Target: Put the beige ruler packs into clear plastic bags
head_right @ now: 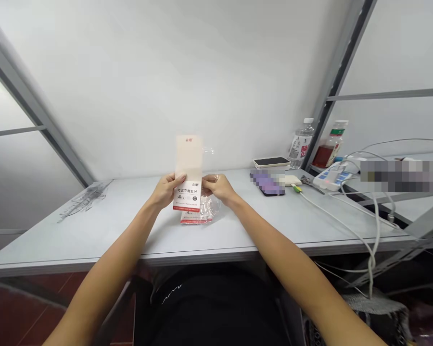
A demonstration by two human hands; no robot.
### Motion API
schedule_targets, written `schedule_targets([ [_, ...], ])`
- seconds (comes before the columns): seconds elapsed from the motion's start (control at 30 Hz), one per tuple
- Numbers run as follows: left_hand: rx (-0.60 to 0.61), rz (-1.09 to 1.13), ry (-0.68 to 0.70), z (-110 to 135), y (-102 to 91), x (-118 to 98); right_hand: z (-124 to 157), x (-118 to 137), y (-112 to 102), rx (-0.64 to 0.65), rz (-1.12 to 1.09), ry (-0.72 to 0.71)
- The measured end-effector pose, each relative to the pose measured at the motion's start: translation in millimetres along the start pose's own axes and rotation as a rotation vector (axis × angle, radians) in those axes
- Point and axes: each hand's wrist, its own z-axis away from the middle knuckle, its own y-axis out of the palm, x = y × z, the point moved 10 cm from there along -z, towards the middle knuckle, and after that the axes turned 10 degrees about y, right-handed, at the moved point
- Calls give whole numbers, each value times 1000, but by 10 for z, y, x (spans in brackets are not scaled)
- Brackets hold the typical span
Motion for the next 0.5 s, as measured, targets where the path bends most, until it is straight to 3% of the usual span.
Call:
schedule_targets([
  [0.23, -163, 82, 20, -17, -140, -47, 2, -40, 156, 199, -23, -1],
  [0.37, -263, 135, 62, -24, -232, -84, 14, -24, 148, 186, 12, -24],
  [0.5, -251, 117, 48, -28, -221, -62, 23, 6, 129, 152, 20, -33],
])
